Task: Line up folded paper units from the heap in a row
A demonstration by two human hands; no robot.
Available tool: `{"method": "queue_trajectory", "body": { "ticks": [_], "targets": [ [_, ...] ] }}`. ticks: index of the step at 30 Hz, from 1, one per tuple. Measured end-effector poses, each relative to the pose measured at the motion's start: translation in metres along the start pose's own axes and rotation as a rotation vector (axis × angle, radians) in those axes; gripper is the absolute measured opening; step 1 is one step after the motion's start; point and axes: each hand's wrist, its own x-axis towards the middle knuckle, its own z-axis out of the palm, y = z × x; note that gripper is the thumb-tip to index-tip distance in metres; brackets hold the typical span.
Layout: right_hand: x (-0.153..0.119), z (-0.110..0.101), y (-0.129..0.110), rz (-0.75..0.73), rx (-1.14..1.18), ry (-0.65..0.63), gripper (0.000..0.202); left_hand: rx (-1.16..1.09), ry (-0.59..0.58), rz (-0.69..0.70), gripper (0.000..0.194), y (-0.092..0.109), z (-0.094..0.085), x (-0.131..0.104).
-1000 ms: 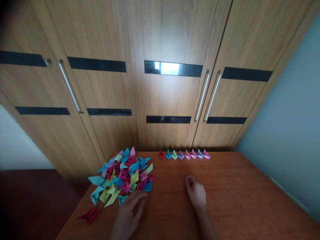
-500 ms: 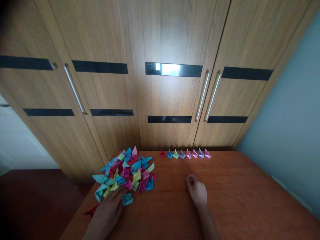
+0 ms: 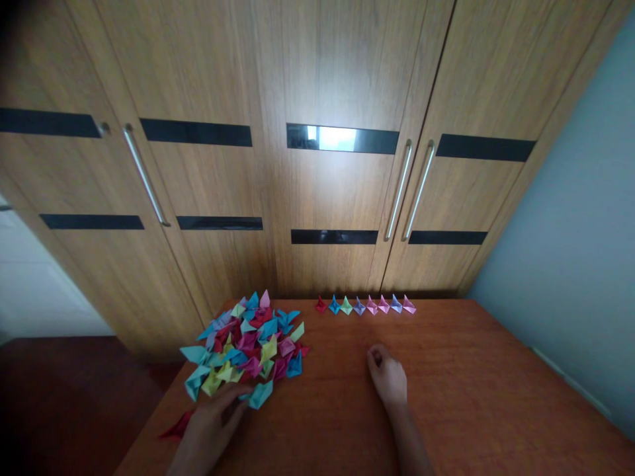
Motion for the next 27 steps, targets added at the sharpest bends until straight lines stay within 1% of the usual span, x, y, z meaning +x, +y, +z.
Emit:
{"method": "queue_trajectory", "body": {
  "ticks": [2, 4, 6, 7, 9, 11, 14, 17, 20, 22, 25, 27],
  "targets": [
    [0.000, 0.000, 0.001, 0.005, 0.016, 0.006, 0.022, -0.091, 0.079, -0.026, 0.018, 0.009, 0.001, 0.008],
    [0.001, 0.001, 0.003, 0.010, 0.054, 0.015, 0.023, -0.189, 0.137, -0.043, 0.019, 0.025, 0.005, 0.021],
    [0.001, 0.000, 0.003, 0.010, 0.130, 0.022, 0.026, -0.296, 0.147, -0.019, 0.021, 0.046, 0.015, 0.037],
    [0.001, 0.000, 0.003, 0.006, 0.184, 0.022, 0.027, -0.344, 0.139, 0.004, 0.021, 0.057, 0.023, 0.045],
    [0.001, -0.003, 0.002, -0.006, 0.315, 0.018, 0.033, -0.415, 0.137, 0.035, 0.019, 0.077, 0.044, 0.062],
    [0.000, -0.007, 0.000, -0.013, 0.449, 0.011, 0.038, -0.471, 0.079, 0.077, 0.021, 0.094, 0.072, 0.076],
    [-0.003, -0.015, -0.002, -0.006, 0.591, -0.033, 0.043, -0.516, -0.017, 0.107, 0.025, 0.110, 0.115, 0.089],
    [-0.006, -0.023, -0.003, 0.010, 0.691, -0.109, 0.044, -0.546, -0.074, 0.105, 0.025, 0.117, 0.149, 0.096],
    [-0.006, -0.028, -0.008, 0.020, 0.745, -0.148, 0.044, -0.580, -0.094, 0.095, 0.023, 0.117, 0.169, 0.100],
    [-0.006, -0.028, -0.012, 0.025, 0.734, -0.162, 0.042, -0.610, -0.096, 0.070, 0.022, 0.113, 0.176, 0.102],
    [-0.006, -0.024, -0.012, 0.036, 0.715, -0.180, 0.038, -0.664, -0.095, 0.014, 0.022, 0.103, 0.180, 0.100],
    [-0.004, -0.021, -0.002, 0.081, 0.766, -0.118, 0.035, -0.706, -0.104, -0.025, 0.025, 0.094, 0.180, 0.097]
  ]
}}
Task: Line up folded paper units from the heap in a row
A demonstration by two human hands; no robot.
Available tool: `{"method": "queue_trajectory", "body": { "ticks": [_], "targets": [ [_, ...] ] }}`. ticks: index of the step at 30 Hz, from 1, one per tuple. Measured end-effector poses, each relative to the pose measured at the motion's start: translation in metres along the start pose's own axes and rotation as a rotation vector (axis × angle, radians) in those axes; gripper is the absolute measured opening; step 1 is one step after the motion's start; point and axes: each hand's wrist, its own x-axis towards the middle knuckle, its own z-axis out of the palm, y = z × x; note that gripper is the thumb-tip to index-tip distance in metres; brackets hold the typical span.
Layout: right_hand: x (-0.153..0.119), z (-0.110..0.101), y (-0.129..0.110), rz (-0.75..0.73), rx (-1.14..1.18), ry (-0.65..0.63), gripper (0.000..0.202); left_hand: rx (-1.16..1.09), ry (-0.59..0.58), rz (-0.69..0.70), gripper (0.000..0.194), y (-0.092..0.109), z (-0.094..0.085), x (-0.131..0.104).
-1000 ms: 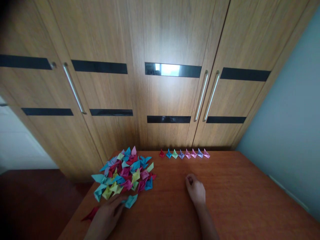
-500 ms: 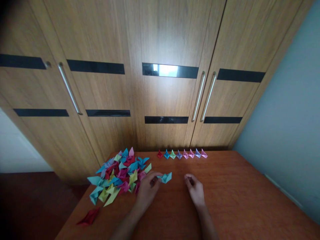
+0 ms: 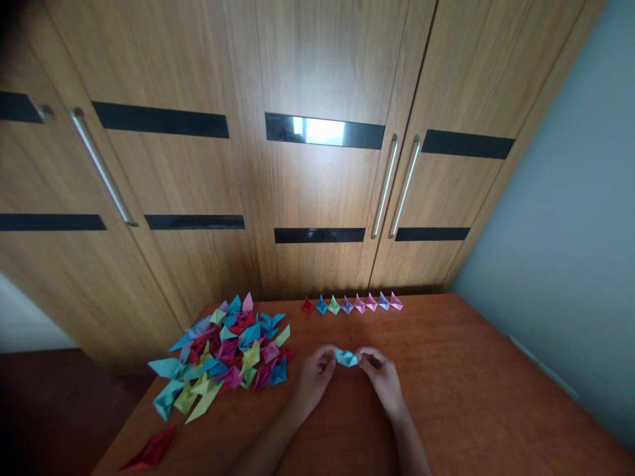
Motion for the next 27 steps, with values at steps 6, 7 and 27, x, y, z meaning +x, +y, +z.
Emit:
{"method": "queue_trajectory", "body": {
  "ticks": [6, 7, 27],
  "targets": [
    [0.039, -0.057, 0.022, 0.012, 0.007, 0.500, 0.038, -0.109, -0.013, -0.080, 0.022, -0.010, -0.013, -0.010],
    [0.051, -0.070, 0.022, 0.000, -0.048, 0.563, 0.039, -0.120, -0.020, -0.086, 0.022, -0.009, -0.013, -0.010],
    [0.163, -0.142, 0.057, 0.417, -0.954, 0.581, 0.049, -0.264, -0.061, -0.202, 0.015, -0.004, -0.009, -0.009]
  ]
}}
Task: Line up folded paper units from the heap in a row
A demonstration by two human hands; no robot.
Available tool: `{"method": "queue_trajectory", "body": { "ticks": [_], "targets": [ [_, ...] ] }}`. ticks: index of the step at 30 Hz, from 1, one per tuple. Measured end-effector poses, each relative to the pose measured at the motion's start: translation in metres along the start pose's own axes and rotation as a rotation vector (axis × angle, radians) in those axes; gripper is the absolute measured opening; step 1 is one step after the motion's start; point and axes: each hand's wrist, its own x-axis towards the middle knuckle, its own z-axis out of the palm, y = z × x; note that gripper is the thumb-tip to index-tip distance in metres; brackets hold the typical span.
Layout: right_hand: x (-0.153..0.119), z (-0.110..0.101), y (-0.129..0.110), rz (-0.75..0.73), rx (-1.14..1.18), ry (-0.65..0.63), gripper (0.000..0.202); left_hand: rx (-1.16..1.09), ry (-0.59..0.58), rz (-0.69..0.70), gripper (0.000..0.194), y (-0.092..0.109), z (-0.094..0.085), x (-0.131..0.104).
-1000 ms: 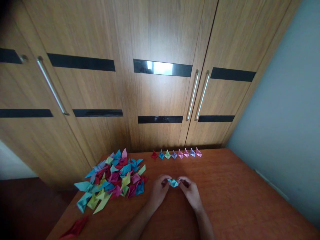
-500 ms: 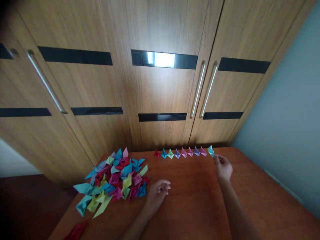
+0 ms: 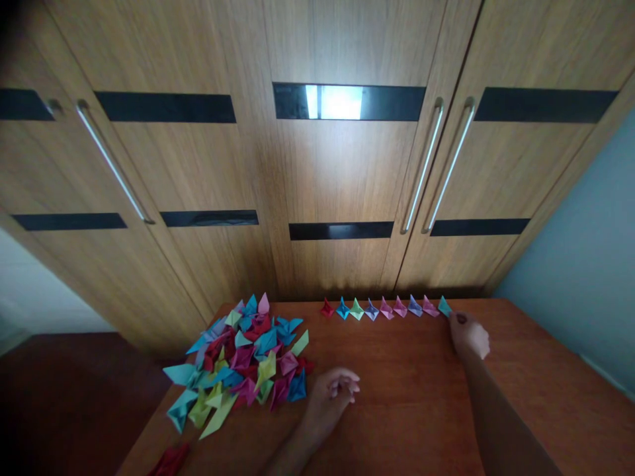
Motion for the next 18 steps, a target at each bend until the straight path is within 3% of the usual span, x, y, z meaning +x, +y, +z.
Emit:
{"method": "queue_trajectory", "body": {
  "ticks": [6, 18],
  "targets": [
    [0.0001, -0.0015, -0.0058, -0.041, -0.063, -0.042, 0.050, -0.029, -0.001, -0.008, 0.014, 0.0025, 0.0001, -0.0003],
    [0.0016, 0.0031, -0.0009, -0.075, -0.029, 0.033, 0.047, -0.020, -0.010, -0.017, 0.014, 0.0019, -0.0014, 0.0004]
  ]
}}
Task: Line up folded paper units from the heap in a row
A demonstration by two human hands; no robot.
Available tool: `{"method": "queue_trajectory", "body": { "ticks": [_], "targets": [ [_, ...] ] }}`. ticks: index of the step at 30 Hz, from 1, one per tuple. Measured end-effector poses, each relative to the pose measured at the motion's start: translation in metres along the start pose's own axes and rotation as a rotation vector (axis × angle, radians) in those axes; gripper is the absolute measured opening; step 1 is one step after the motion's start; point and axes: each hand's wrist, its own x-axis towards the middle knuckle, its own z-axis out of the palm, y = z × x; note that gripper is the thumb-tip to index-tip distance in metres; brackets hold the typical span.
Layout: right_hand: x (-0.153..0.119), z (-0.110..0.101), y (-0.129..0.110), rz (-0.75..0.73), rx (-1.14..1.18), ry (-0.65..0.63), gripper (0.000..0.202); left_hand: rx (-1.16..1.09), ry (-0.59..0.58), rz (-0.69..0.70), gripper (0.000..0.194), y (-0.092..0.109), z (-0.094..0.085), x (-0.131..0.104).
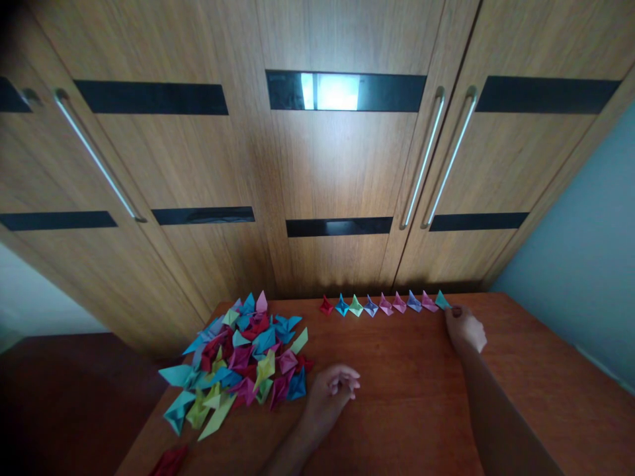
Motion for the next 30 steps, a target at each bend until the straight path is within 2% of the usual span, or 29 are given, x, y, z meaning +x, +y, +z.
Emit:
{"method": "queue_trajectory", "body": {
  "ticks": [3, 8, 11, 15, 21, 25, 27, 30],
  "targets": [
    [-0.003, 0.000, 0.000, 0.006, 0.046, 0.039, 0.048, -0.009, 0.008, 0.008, 0.013, -0.003, 0.001, 0.001],
    [-0.021, -0.003, 0.004, 0.041, 0.223, 0.262, 0.048, 0.047, -0.025, 0.026, 0.015, -0.008, 0.001, 0.001],
    [-0.038, -0.003, 0.007, 0.025, 0.298, 0.287, 0.043, 0.058, -0.022, 0.040, 0.015, -0.009, 0.000, 0.002],
    [-0.068, -0.003, 0.005, -0.041, 0.274, 0.197, 0.043, 0.069, -0.011, 0.065, 0.016, -0.005, 0.000, 0.000],
    [-0.133, -0.007, -0.015, -0.363, 0.148, -0.070, 0.042, 0.088, 0.001, 0.084, 0.017, 0.004, 0.003, -0.005],
    [-0.175, -0.013, -0.022, -0.494, 0.155, -0.133, 0.038, 0.107, 0.012, 0.101, 0.015, 0.004, 0.003, -0.011],
    [-0.189, -0.016, -0.024, -0.531, 0.184, -0.163, 0.038, 0.108, 0.023, 0.100, 0.015, 0.005, 0.002, -0.022],
    [-0.199, -0.020, -0.024, -0.552, 0.234, -0.194, 0.038, 0.155, 0.031, 0.095, 0.016, 0.012, -0.003, -0.053]
  ]
}}
